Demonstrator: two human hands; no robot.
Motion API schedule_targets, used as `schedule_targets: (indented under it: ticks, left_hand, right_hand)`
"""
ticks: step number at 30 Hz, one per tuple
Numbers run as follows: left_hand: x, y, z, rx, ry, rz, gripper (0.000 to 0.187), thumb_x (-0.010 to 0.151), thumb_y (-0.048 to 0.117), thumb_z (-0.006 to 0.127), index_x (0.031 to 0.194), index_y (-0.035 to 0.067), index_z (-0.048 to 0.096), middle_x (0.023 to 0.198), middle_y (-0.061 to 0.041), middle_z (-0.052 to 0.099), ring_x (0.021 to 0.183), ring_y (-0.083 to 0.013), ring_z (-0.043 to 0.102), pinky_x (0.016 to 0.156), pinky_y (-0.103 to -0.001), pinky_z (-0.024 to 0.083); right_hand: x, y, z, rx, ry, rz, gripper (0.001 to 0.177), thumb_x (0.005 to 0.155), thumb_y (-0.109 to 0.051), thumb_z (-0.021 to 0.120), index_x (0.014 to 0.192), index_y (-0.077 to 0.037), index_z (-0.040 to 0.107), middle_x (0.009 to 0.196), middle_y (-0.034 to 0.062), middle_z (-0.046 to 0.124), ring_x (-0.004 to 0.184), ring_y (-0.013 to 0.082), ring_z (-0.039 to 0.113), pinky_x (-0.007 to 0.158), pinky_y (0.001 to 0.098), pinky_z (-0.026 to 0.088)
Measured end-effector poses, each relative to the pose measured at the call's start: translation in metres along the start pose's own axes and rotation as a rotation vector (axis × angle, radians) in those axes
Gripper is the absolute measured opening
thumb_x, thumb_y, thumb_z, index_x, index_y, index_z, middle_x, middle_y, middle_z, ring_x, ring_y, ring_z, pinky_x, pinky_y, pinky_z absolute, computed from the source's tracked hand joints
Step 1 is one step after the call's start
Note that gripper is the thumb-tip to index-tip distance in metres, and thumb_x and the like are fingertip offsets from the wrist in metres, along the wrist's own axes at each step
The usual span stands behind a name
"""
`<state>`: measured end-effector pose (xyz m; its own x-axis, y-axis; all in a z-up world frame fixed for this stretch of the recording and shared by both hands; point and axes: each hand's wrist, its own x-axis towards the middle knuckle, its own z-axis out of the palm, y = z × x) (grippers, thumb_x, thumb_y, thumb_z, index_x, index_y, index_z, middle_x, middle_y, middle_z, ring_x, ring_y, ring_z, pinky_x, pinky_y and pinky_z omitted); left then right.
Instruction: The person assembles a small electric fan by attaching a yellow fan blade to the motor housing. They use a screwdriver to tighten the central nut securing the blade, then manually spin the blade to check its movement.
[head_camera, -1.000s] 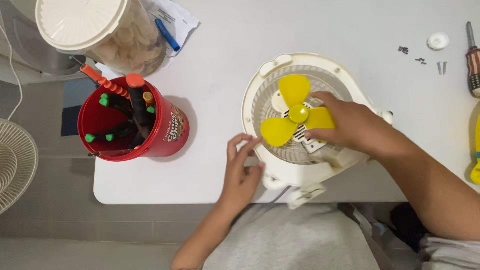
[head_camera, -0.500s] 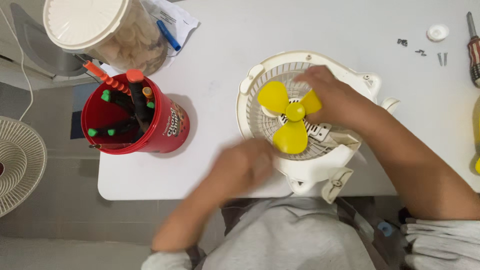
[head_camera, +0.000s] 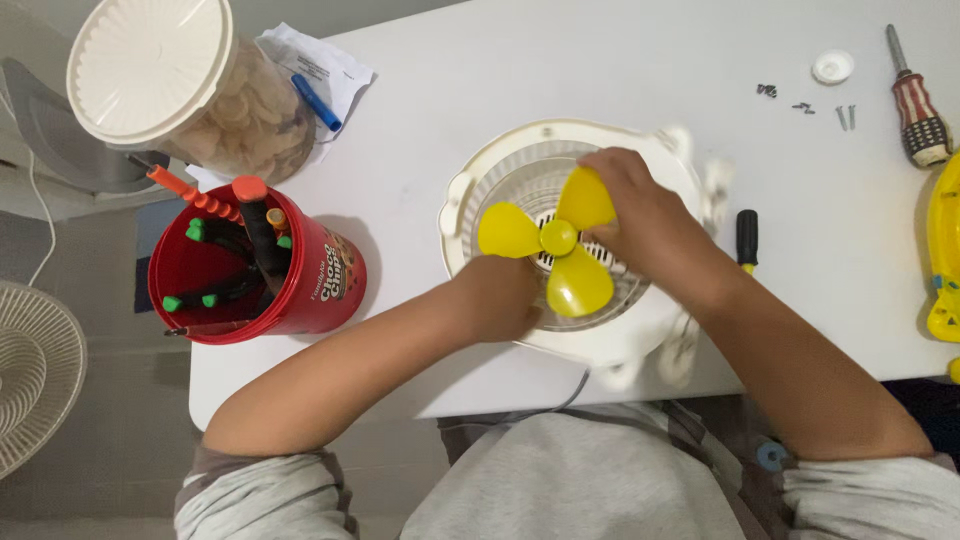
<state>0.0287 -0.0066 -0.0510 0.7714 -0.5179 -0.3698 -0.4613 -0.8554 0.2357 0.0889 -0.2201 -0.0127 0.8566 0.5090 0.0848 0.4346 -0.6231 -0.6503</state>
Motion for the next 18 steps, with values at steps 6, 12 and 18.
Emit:
schedule_targets:
  ticks: [6,12,18]
  left_hand:
    - [-0.004,0.02,-0.01,0.076,-0.023,-0.232,0.062,0.094,0.045,0.05,0.13,-0.005,0.056,0.138,-0.022,0.055,0.133,-0.0376,0.05,0.102,-0.054,0.045]
    - [-0.001,0.015,-0.016,0.184,0.004,-0.244,0.096,0.091,0.06,0.048,0.147,-0.015,0.029,0.155,-0.03,0.03,0.149,-0.0428,0.02,0.118,-0.054,0.014]
    - [0.0,-0.01,-0.021,0.089,-0.13,-0.254,0.095,0.091,0.058,0.047,0.156,-0.006,0.02,0.163,-0.025,0.02,0.156,-0.039,0.007,0.125,-0.051,0.001]
  right_hand:
    - [0.024,0.005,0.002,-0.074,-0.077,0.098,0.072,0.082,-0.016,0.08,0.142,-0.015,0.04,0.132,0.0178,0.059,0.11,0.0407,0.066,0.087,0.0479,0.055]
    - [0.035,0.016,0.005,-0.118,-0.117,0.042,0.071,0.083,-0.02,0.08,0.142,-0.019,0.041,0.131,0.0157,0.061,0.101,0.038,0.07,0.083,0.047,0.057]
    - [0.041,0.019,0.005,-0.092,-0.103,0.005,0.074,0.08,-0.02,0.081,0.142,-0.021,0.041,0.135,0.0153,0.06,0.104,0.0366,0.07,0.085,0.0457,0.057]
